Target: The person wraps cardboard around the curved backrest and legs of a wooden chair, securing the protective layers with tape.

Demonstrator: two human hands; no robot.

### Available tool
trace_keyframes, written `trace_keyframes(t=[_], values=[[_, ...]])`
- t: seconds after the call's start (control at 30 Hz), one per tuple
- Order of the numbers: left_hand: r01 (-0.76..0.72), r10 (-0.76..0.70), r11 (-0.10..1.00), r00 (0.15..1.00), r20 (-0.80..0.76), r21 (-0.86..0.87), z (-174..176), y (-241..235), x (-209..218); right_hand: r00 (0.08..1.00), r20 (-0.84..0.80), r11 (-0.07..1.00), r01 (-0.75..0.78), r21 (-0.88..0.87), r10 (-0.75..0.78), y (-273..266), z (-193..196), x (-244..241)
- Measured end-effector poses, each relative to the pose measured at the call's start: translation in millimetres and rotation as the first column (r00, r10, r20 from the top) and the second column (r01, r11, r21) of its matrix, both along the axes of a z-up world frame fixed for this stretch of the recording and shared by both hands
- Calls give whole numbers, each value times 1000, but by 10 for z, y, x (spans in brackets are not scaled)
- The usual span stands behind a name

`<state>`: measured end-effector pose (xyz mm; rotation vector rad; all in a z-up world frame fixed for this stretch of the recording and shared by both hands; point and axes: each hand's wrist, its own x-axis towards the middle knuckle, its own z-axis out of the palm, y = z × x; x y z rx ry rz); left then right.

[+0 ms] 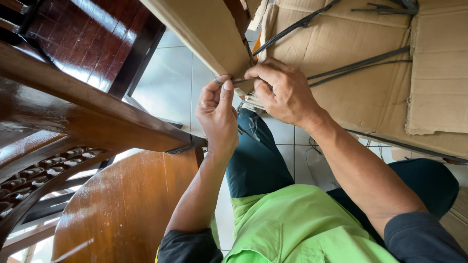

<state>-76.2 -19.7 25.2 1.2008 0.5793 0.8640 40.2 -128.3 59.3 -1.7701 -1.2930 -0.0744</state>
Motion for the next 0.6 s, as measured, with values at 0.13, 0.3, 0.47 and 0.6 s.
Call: trace_keyframes(t=[0.13,0.3,0.47,0.6], values=[[65,-63,997,996,60,-36,-79,28,-4,975,-219,1000,-28,-13,24,-24,137,-36],[142,-139,989,987,82,-36,-179,118,-42,895,-434,994,-100,35,105,-7,236,-127],[182,-191,979,977,98,94,-163,176,-23,839,-541,997,-23,71,58,149,-40,-133],[199,-214,962,975,65,187,-29,147,-39,734,-672,975,63,212,99,234,83,-213]])
